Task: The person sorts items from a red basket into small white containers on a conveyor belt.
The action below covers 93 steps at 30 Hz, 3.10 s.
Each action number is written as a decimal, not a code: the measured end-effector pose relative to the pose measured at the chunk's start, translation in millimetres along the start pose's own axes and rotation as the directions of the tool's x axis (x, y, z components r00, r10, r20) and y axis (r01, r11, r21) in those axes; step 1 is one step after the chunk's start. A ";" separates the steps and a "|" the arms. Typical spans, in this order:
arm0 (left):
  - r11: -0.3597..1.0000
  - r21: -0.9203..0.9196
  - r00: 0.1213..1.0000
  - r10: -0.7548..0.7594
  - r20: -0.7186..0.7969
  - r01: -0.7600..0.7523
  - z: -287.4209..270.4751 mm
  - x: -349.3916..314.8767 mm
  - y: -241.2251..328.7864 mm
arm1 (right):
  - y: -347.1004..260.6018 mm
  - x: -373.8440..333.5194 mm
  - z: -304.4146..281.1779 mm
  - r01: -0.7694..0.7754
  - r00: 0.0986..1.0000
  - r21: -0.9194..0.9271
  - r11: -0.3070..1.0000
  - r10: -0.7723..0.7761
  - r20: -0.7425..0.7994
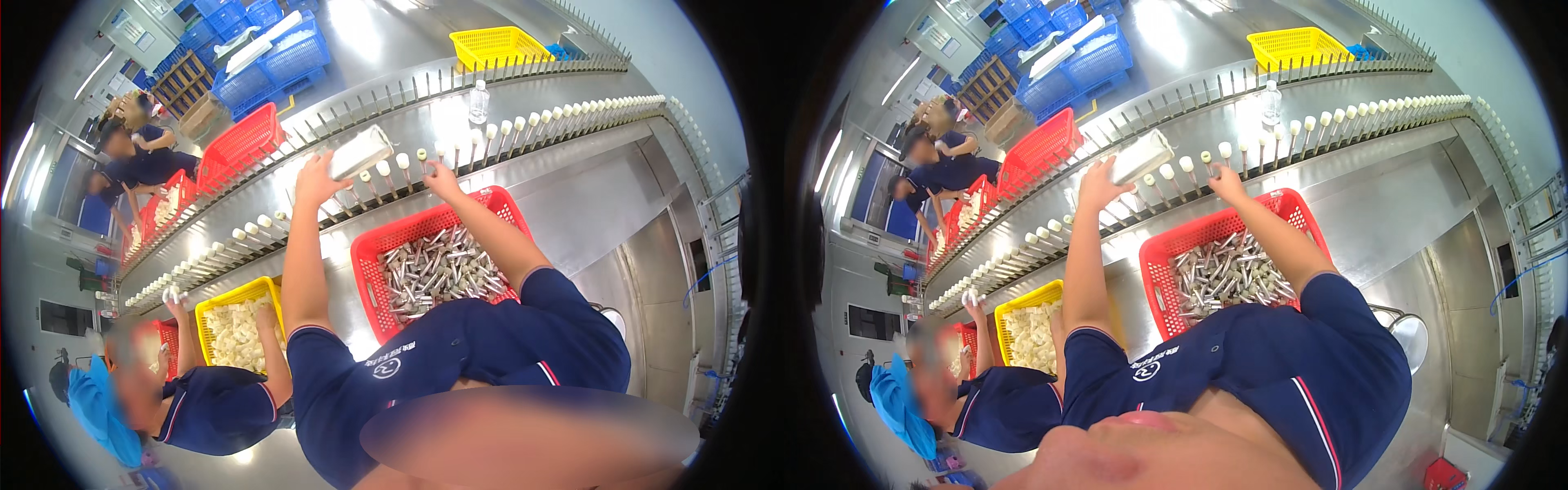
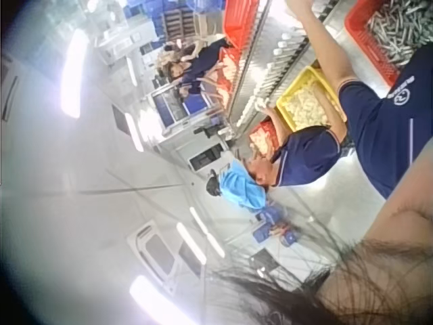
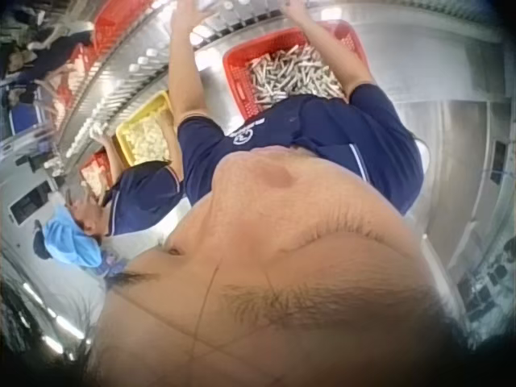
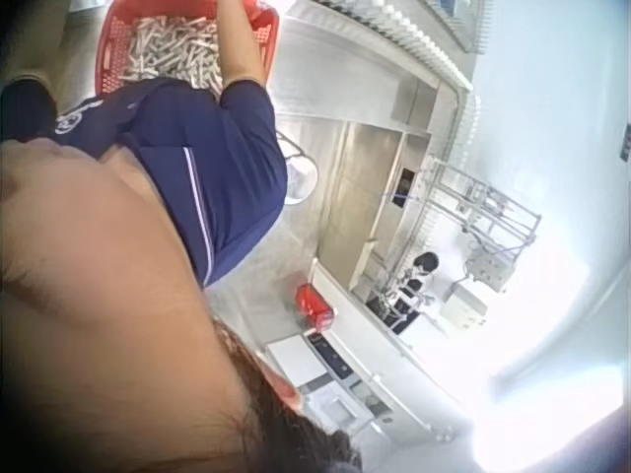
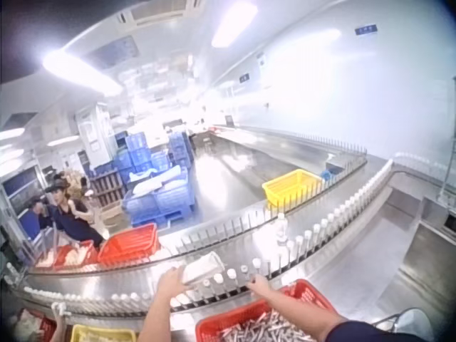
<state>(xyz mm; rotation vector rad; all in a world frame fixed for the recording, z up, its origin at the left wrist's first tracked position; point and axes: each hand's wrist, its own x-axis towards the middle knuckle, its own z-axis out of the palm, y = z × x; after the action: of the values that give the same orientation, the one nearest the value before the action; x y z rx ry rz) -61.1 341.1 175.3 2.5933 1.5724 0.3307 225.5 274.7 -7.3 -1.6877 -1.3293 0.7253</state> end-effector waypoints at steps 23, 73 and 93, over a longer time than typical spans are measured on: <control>0.997 -0.027 0.997 0.075 0.026 -0.074 40.9 12.9 11.5 | -24.2 -14.2 16.1 0.033 0.982 0.188 0.982 0.004 -0.191; 0.999 -0.016 0.998 0.048 0.034 -0.047 31.2 13.1 10.8 | 13.1 -54.7 -41.8 0.337 0.934 0.076 0.939 -0.343 0.097; 0.997 -0.062 0.997 0.051 0.061 -0.048 59.9 29.2 0.5 | 164.9 -193.2 -158.7 0.052 0.998 -0.823 0.566 -0.066 0.018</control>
<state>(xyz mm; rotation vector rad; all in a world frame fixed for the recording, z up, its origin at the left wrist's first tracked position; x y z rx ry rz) -33.8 368.8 121.2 2.5741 1.4571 0.2936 384.9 34.4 -88.4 -2.3334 -1.8721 -0.0288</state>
